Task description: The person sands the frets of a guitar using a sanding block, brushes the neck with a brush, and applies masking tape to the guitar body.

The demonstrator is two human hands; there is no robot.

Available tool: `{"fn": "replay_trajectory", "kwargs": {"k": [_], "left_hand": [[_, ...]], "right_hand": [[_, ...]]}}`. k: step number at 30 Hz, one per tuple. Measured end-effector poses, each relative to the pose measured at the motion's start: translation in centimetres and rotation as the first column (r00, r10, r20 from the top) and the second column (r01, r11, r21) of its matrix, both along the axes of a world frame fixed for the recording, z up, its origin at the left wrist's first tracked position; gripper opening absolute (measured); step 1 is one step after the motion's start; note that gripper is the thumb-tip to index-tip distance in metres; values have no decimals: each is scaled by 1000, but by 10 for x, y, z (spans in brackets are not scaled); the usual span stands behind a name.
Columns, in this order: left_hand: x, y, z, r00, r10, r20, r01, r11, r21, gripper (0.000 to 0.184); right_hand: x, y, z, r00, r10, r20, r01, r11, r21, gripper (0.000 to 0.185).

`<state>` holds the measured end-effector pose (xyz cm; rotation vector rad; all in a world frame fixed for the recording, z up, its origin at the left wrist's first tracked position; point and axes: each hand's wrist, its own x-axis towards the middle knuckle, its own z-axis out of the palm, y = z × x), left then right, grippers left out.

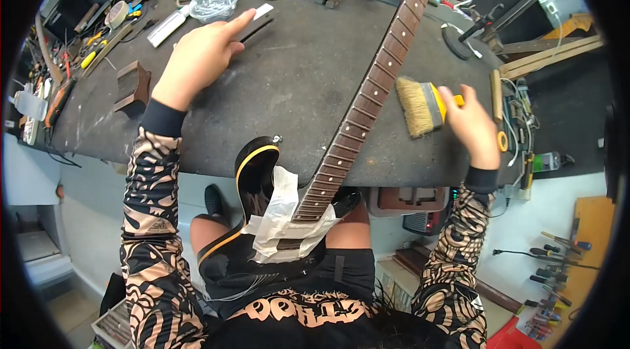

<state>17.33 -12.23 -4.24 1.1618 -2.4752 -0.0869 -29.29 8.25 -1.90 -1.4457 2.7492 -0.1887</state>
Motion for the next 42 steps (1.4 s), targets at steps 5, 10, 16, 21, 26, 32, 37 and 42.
{"fn": "replay_trajectory", "kwargs": {"k": [5,10,16,21,26,32,37,42], "left_hand": [[-26,-25,-43,997,4,72,5,992,-129,57],[-28,-13,-37,1000,12,-11,-14,973,-230,46],[-30,-12,-40,987,4,-162,-55,948,-313,41],[-34,-16,-44,966,-24,-258,-52,958,-281,38],[-29,-19,-47,956,-31,-291,-52,961,-271,33],[-28,-18,-46,944,-30,-328,-60,964,-260,30],[-26,-17,-44,931,-37,-363,-62,964,-257,29],[-27,-18,-45,922,-34,-387,-68,967,-246,28]], "right_hand": [[35,-22,-32,992,100,76,-104,993,59,119],[5,-17,-49,685,279,673,30,912,-408,129],[11,-8,-18,571,416,708,166,785,-596,111],[33,-37,69,276,706,653,-9,681,-732,68],[4,-145,73,730,675,113,-218,386,-897,46],[36,-112,70,817,512,-267,-519,448,-728,33],[106,-1,38,494,860,-130,-818,409,-405,33],[132,52,45,423,615,665,-662,711,-236,41]]}}
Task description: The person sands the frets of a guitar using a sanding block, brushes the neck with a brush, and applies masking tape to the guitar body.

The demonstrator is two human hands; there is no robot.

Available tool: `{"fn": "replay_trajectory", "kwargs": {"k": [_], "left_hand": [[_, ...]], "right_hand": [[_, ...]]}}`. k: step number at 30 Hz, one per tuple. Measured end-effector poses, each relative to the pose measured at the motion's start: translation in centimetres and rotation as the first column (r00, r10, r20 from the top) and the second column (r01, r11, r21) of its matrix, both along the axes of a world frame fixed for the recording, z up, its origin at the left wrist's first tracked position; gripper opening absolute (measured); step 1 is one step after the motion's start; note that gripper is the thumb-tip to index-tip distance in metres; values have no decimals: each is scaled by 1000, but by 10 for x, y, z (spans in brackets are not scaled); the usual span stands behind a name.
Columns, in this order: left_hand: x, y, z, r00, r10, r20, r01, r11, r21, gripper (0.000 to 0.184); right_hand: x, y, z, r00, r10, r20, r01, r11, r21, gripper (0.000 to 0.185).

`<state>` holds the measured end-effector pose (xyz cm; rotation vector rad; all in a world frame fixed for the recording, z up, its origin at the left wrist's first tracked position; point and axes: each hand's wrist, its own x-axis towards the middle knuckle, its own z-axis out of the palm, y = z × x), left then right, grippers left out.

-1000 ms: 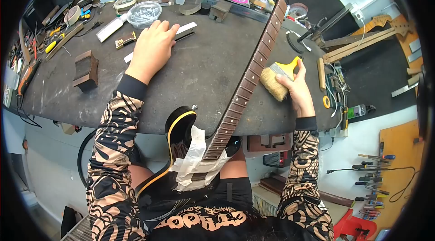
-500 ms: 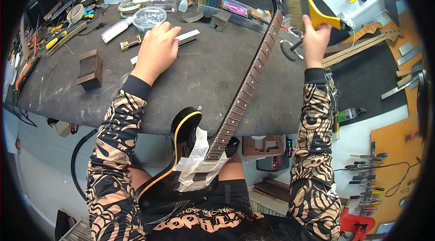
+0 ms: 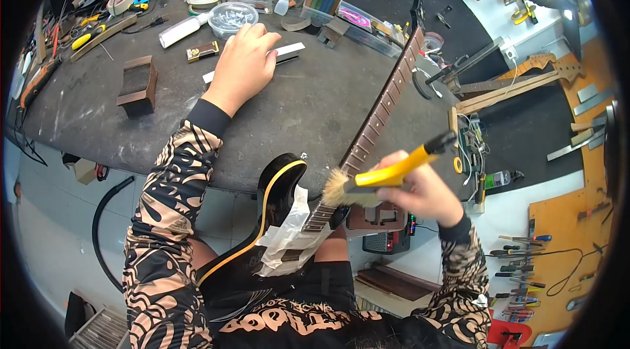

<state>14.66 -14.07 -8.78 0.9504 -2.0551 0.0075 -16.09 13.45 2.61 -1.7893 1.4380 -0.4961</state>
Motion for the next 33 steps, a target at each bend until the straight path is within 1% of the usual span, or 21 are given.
{"fn": "replay_trajectory", "kwargs": {"k": [1,3,4,5,6,7,9,13,15,18,19,21,23,24,25,27,28,29,31,32,33], "left_hand": [[0,-1,-1,1000,1,-4,-1,1000,-2,27],[1,-2,-3,1000,5,-9,-5,1000,-5,27],[2,-2,-4,1000,9,-7,-9,1000,-12,26],[2,-3,-5,1000,13,-6,-13,1000,-20,25],[1,-3,-5,1000,20,-6,-20,999,-28,25],[1,-3,-3,1000,18,-6,-18,999,-29,24],[1,-3,-4,1000,17,0,-17,1000,-21,24],[3,-4,-6,1000,-4,-18,4,1000,-13,25],[1,-3,-5,999,-12,-35,12,1000,-14,25],[1,-5,-7,998,-9,-54,8,1000,-24,24],[1,-6,-7,998,-9,-55,8,1000,-28,24],[1,-7,-8,999,-10,-52,9,1000,-16,23],[1,-8,-10,999,-11,-54,10,1000,-8,23],[2,-8,-10,999,-9,-46,9,1000,-9,23],[2,-8,-10,999,-8,-46,7,1000,-19,23],[1,-8,-11,999,-6,-44,5,999,-38,23],[2,-9,-11,999,-5,-43,3,999,-48,23],[2,-10,-12,999,-2,-42,0,999,-48,23],[1,-11,-13,999,-3,-37,1,999,-45,23],[1,-10,-12,999,-6,-42,5,999,-42,23],[1,-11,-13,999,-9,-42,7,999,-48,23]], "right_hand": [[-10,-15,4,996,75,-56,-82,987,-136,41],[-20,-54,15,986,-151,-65,99,861,-499,35],[-40,-85,18,965,-228,-127,67,687,-723,20],[-48,-106,22,896,-428,-117,71,399,-914,13],[-72,-119,24,838,-530,-129,124,416,-901,24],[-77,-125,29,675,-705,-217,232,483,-845,26],[-66,-120,24,811,-566,-150,247,563,-789,29],[-3,-38,-14,901,-216,-376,-157,647,-746,29],[18,8,-29,953,55,-298,-205,841,-500,31],[32,37,-2,972,137,-189,-151,987,-61,32],[31,34,20,903,145,-405,-163,987,-10,34],[14,23,32,741,-74,-667,-36,988,-150,33],[-8,8,19,786,-327,-525,-86,782,-617,31],[-6,3,15,846,-381,-374,89,791,-606,33],[-7,2,-9,896,-441,57,409,767,-493,37],[3,8,-22,932,-345,108,358,839,-411,37],[-5,9,-13,937,-129,-326,-53,867,-495,36],[5,14,2,910,-107,-400,-31,946,-323,35],[6,15,29,827,-138,-545,-81,930,-359,32],[7,20,36,799,-255,-545,10,912,-411,31],[8,19,36,879,-281,-386,53,861,-506,31]]}}
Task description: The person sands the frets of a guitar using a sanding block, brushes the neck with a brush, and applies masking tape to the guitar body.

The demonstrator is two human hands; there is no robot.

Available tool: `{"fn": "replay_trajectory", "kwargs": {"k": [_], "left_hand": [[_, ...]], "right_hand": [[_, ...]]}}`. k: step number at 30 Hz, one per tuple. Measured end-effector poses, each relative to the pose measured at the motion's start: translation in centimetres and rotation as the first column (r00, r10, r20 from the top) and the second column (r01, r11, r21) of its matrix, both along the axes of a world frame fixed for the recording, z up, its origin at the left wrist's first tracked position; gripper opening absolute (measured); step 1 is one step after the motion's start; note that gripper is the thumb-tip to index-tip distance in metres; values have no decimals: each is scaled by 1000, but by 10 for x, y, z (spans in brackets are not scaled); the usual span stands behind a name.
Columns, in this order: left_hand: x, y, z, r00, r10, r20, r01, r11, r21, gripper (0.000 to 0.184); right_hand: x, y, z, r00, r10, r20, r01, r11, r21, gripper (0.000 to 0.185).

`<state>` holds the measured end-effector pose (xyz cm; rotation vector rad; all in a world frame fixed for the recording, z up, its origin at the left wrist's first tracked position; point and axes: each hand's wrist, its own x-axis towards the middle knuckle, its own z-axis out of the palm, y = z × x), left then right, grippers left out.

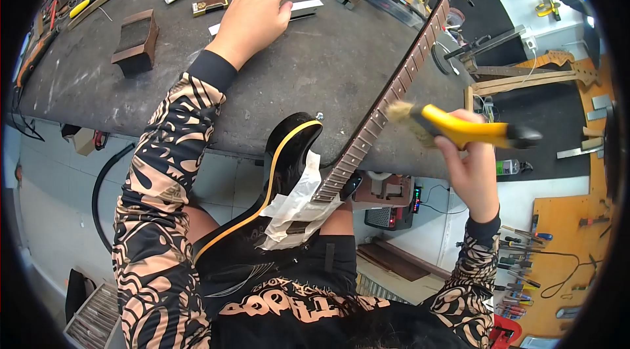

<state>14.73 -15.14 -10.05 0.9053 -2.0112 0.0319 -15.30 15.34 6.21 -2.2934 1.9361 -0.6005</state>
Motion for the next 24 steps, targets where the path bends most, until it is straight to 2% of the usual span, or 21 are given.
{"fn": "replay_trajectory", "kwargs": {"k": [1,2,3,4,5,6,8,9,10,11,14,15,16,18,21,22,24], "left_hand": [[0,0,0,1000,-1,-2,1,1000,-6,23],[0,-1,0,1000,-2,-3,2,1000,-12,23],[0,0,-1,1000,-2,-8,2,1000,-16,24],[0,0,-1,1000,-4,-11,4,1000,-20,24],[0,0,-1,1000,-5,-14,5,1000,-24,24],[1,-2,0,1000,0,-12,0,999,-37,23],[0,-2,-1,1000,18,-11,-18,998,-53,23],[0,-2,0,1000,17,-9,-17,998,-56,26],[2,0,1,1000,5,-22,-7,997,-77,26],[3,3,6,999,-10,-34,7,995,-98,27],[2,11,11,996,-44,-84,38,997,-72,21],[3,11,12,993,-50,-103,45,998,-51,18],[4,10,12,991,-55,-124,52,998,-28,15],[3,10,11,990,-52,-130,47,998,-42,15],[1,8,10,990,-62,-124,55,997,-57,15],[3,8,10,991,-60,-119,53,997,-63,15],[4,10,10,996,-22,-83,17,998,-59,16]], "right_hand": [[5,2,-12,956,-11,295,21,999,-30,31],[9,5,-24,826,-13,564,51,997,-52,31],[9,1,-23,955,88,284,-95,995,11,31],[11,-3,-19,976,216,-11,-213,970,114,31],[16,-4,-8,969,191,-154,-126,925,357,35],[9,0,-9,951,187,-246,-81,920,384,37],[13,10,-4,958,86,-275,-6,960,280,35],[15,14,-13,999,43,-28,-35,971,235,36],[15,17,-29,975,4,224,-46,982,184,36],[19,21,-38,886,-28,464,-38,991,132,36],[31,13,-33,978,153,140,-194,913,360,34],[34,15,-20,976,197,-89,-138,886,442,30],[34,15,-14,957,254,-139,-176,891,419,29],[35,25,-13,986,156,63,-169,915,367,34],[34,28,-43,905,179,386,-320,883,342,35],[39,27,-46,931,169,323,-306,842,444,34],[36,19,-46,973,193,126,-231,821,522,35]]}}
